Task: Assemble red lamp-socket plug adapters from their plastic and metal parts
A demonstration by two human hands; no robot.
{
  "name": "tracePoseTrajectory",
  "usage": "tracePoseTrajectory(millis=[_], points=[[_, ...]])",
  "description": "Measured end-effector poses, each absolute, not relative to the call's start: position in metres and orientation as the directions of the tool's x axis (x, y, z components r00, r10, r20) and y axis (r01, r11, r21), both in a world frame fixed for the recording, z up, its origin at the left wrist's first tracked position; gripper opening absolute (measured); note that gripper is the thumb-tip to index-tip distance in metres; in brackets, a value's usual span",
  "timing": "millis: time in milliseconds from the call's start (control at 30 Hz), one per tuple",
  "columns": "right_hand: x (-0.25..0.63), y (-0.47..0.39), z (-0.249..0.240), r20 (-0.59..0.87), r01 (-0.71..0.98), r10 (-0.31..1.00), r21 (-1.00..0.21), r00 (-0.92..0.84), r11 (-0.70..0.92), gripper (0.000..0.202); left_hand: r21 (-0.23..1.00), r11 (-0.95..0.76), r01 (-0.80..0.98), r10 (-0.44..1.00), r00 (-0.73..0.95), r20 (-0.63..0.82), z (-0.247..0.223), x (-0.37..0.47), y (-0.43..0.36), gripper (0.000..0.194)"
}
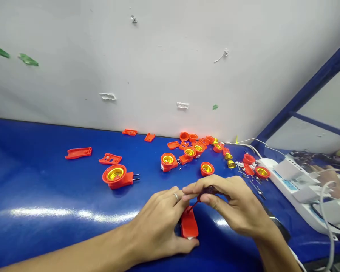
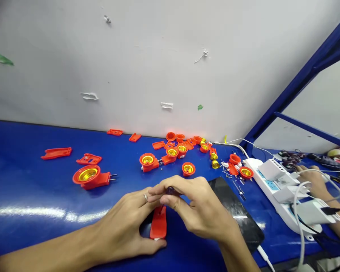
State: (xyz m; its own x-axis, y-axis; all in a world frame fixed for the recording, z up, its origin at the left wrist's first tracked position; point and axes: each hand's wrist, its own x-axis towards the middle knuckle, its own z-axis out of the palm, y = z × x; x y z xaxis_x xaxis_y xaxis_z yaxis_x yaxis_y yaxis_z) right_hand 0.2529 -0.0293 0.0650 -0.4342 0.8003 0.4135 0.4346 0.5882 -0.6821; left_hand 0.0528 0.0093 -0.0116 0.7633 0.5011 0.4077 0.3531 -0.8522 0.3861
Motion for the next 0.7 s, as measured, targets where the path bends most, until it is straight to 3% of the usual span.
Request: tracePoseTrajectory(millis=[133,400,533,700], points=[[0.245,-0.031,0.06,0.517,0.558,0.786,-0.561,-0.34,0.611,0.006,0.374,-0.861,0.345,0.495,0.739,0.457,-0.01,0.054,0.009,0.045],[0.223,-0.032,0.053,0.744,0.711,0.629,-0.316,-0.225,0.628,0.007,0.422,-0.845,0.328,0.508,0.736,0.447,-0.013,0.055,0.009,0.035],[0.216,-0.033,0.048,0.784,0.734,0.606,-0.331,-0.137,0.593,0.01,0.464,-0.82,0.334,0.532,0.743,0.407,-0.012,0.055,0.008,0.032],[0.227,-0.029,0.051,0.763,0.658,0.645,-0.508,0.044,0.556,0.007,0.501,-0.784,0.368,0.579,0.725,0.374,-0.007,0.055,0.009,0.036]])
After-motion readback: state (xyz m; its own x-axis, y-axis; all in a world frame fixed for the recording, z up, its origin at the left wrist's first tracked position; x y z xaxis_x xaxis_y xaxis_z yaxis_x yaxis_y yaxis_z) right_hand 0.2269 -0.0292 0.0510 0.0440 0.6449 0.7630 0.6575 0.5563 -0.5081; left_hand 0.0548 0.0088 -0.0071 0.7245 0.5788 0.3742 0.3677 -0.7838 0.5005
